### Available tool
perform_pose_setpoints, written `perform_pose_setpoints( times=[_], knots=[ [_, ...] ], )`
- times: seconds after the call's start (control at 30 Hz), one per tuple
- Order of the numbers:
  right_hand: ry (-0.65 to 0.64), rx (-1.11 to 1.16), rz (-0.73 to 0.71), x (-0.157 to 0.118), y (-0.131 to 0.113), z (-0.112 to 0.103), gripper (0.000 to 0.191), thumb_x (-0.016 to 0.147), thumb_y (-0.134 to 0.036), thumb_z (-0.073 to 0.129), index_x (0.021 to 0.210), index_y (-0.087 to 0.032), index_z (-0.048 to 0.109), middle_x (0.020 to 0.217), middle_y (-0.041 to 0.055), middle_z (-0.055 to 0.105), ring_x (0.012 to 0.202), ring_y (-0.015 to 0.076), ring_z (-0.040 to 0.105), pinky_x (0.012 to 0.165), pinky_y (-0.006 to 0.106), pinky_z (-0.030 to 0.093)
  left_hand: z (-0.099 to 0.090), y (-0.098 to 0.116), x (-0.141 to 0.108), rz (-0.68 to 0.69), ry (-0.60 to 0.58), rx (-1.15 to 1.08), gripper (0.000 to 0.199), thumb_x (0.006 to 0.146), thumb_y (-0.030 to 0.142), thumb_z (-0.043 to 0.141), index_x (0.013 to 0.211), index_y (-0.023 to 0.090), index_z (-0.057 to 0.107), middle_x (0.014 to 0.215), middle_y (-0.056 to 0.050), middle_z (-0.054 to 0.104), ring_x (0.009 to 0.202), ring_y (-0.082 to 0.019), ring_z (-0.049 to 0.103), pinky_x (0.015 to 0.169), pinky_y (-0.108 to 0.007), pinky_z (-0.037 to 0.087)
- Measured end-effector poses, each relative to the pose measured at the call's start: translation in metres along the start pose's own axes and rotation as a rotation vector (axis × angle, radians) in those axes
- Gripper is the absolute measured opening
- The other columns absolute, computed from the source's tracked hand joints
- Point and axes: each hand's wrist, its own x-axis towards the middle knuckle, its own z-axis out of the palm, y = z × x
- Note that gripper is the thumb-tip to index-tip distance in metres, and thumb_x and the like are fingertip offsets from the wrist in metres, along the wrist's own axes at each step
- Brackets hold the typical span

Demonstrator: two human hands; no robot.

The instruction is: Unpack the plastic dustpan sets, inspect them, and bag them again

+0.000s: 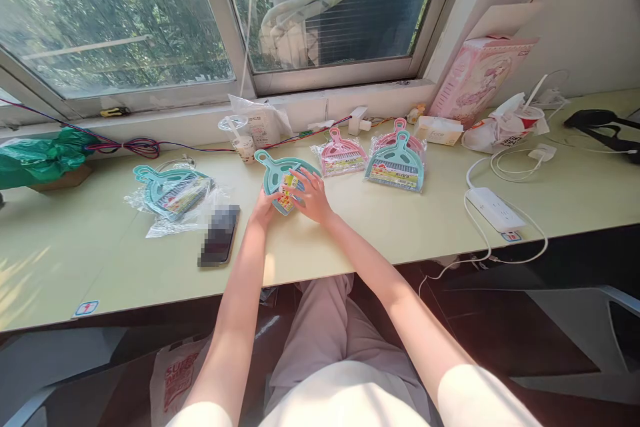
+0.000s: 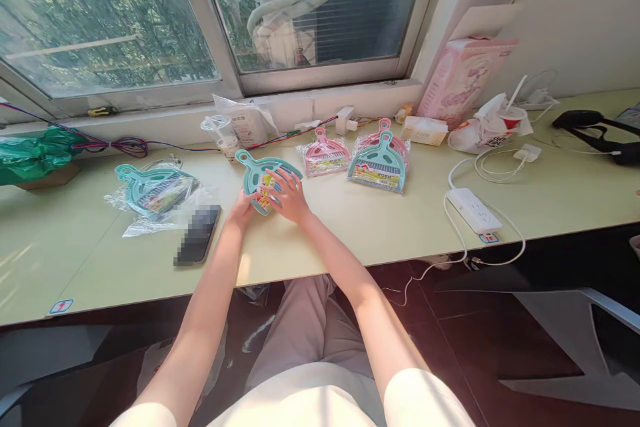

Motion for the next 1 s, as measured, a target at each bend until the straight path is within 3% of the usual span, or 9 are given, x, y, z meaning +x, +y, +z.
perform_pose_setpoints(
  times=[0.13,0.33,0.4,0.5,0.63,0.7,0.8,0.9,1.0],
  knots=[
    [0.024,-0.062,0.101,0.0,0.002,0.005,0.043,0.097,-0.024,0.039,0.138,-0.031,0.051,0.157,0.0014,0.031,0.148,0.0217,0.015,0.118,0.05,0.002,0.001,0.001,0.001,0.009,-0.013,-0.011,0.074,0.056,0.015,0.082,0.124,0.017,0.052,0.101,-0.007,0.071,0.094,-0.022,0.067,0.087,-0.036,0.051],
    [-0.022,0.047,0.367,0.001,0.013,0.015,0.038,0.097,-0.033,0.043,0.132,-0.031,0.058,0.16,0.0038,0.021,0.148,0.0304,0.007,0.113,0.064,0.0,0.001,-0.001,0.002,-0.012,0.025,0.007,0.077,0.055,0.018,0.084,0.125,0.016,0.051,0.105,-0.01,0.07,0.099,-0.025,0.067,0.091,-0.041,0.051],
    [-0.009,0.091,0.392,0.003,0.015,0.016,0.038,0.096,-0.033,0.044,0.132,-0.035,0.056,0.159,0.0033,0.024,0.148,0.03,0.01,0.113,0.064,0.005,0.0,-0.001,0.002,-0.013,0.03,0.009,0.076,0.054,0.018,0.084,0.123,0.016,0.052,0.105,-0.01,0.071,0.1,-0.026,0.067,0.092,-0.042,0.051],
    [0.138,0.197,0.468,0.004,0.014,0.016,0.042,0.095,-0.032,0.045,0.137,-0.032,0.05,0.154,0.0076,0.032,0.144,0.0268,0.023,0.114,0.055,0.022,-0.001,-0.002,0.003,0.015,0.017,0.002,0.073,0.054,0.019,0.084,0.12,0.016,0.054,0.107,-0.011,0.07,0.102,-0.026,0.066,0.094,-0.042,0.05],
    [0.389,0.66,0.802,0.002,0.012,0.025,0.056,0.088,-0.037,0.056,0.14,-0.022,0.04,0.141,0.0164,0.045,0.119,0.0227,0.053,0.098,0.04,0.047,-0.003,-0.002,0.003,0.043,0.007,-0.004,0.068,0.056,0.023,0.083,0.118,0.015,0.056,0.108,-0.011,0.07,0.103,-0.026,0.066,0.095,-0.043,0.049],
    [0.337,1.003,0.978,0.002,0.012,0.034,0.056,0.083,-0.039,0.062,0.133,-0.021,0.044,0.129,0.0148,0.055,0.102,0.0198,0.063,0.088,0.035,0.053,-0.003,-0.002,0.001,0.046,0.002,-0.011,0.065,0.057,0.025,0.083,0.115,0.014,0.057,0.107,-0.012,0.07,0.104,-0.027,0.065,0.096,-0.043,0.048],
    [0.101,1.466,1.035,0.003,0.011,0.047,0.034,0.081,-0.034,0.067,0.11,-0.018,0.056,0.108,0.0099,0.068,0.088,0.0175,0.069,0.081,0.031,0.057,-0.002,-0.002,-0.001,0.035,0.004,-0.026,0.062,0.054,0.023,0.084,0.11,0.014,0.059,0.105,-0.012,0.07,0.103,-0.027,0.065,0.095,-0.043,0.047],
    [0.04,1.598,1.044,0.003,0.012,0.051,0.017,0.078,-0.023,0.07,0.09,-0.016,0.061,0.096,0.0079,0.072,0.081,0.0171,0.071,0.077,0.03,0.06,0.001,-0.001,-0.004,0.035,-0.017,-0.01,0.064,0.054,0.026,0.086,0.11,0.014,0.058,0.106,-0.012,0.069,0.104,-0.027,0.065,0.096,-0.044,0.046],
    [0.066,1.61,1.064,0.003,0.015,0.047,0.015,0.074,-0.019,0.074,0.083,-0.016,0.062,0.089,0.0065,0.074,0.077,0.0177,0.072,0.073,0.031,0.061,0.004,0.008,-0.009,0.016,-0.048,0.125,0.061,0.066,0.043,0.08,0.115,0.014,0.056,0.112,-0.016,0.067,0.108,-0.029,0.062,0.096,-0.045,0.046]
  ],
)
